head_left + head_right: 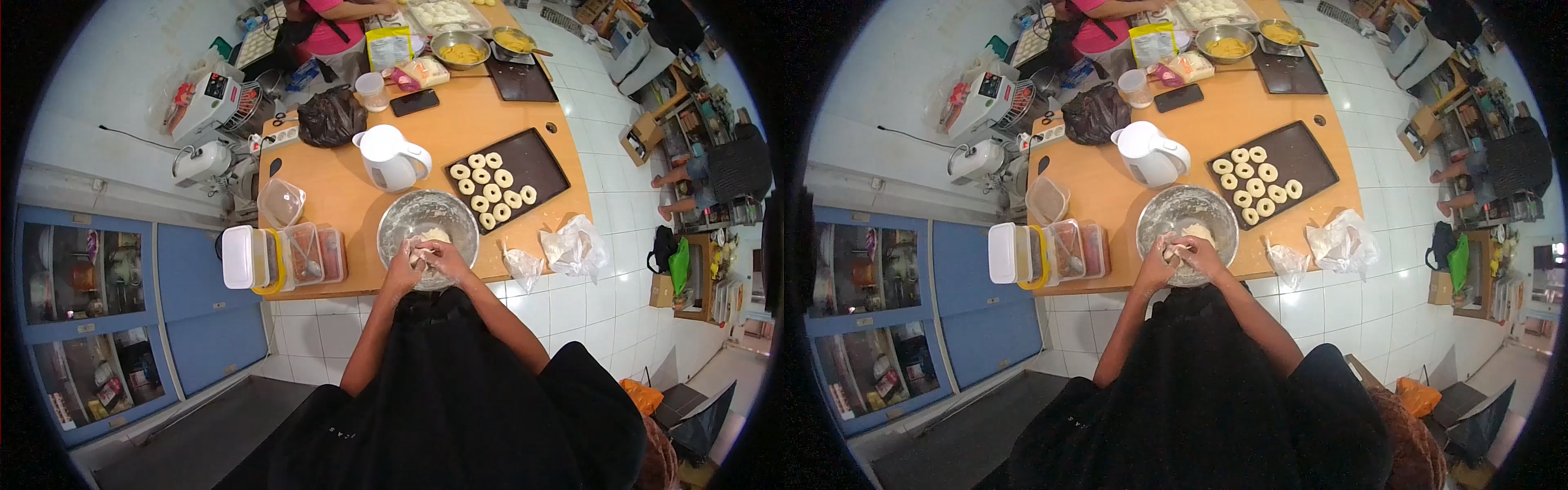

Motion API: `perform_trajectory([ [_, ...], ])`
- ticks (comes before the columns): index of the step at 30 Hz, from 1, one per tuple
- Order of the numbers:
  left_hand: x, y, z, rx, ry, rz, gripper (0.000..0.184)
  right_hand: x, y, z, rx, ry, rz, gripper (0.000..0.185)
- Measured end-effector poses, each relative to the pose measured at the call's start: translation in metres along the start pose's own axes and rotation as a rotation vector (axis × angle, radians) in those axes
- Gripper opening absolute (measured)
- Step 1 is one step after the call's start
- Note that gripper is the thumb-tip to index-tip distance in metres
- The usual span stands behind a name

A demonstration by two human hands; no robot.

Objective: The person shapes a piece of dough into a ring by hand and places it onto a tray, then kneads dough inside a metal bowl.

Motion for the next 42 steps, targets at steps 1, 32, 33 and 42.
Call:
perform_trajectory([
  [1, 0.003, 0.0, 0.003, 0.05, 0.0, -0.015, 0.05, 0.003, -0.002, 0.004, -0.036, 0.002, 0.001, 0.027],
  [32, -0.004, -0.002, -0.023, 0.057, 0.005, 0.038, 0.033, -0.006, 0.008, -0.008, -0.08, -0.15, 0.079, 0.023],
  [33, -0.002, -0.001, -0.02, 0.074, 0.057, 0.025, 0.032, -0.005, 0.008, -0.007, -0.073, -0.145, 0.08, 0.022],
  [42, 0.004, -0.001, -0.015, 0.203, 0.063, -0.028, 0.028, -0.005, 0.009, -0.005, -0.017, -0.094, 0.098, 0.024],
])
Point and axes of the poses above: each hand's wrist, its own y-axis away from the middle knuckle, its own x-axis out of the back of the hand, z = x × y, the point moved 1 cm from there along -y, towards the middle knuckle, and after that the axes turned 14 degrees about -y, right-handed, at the moved point
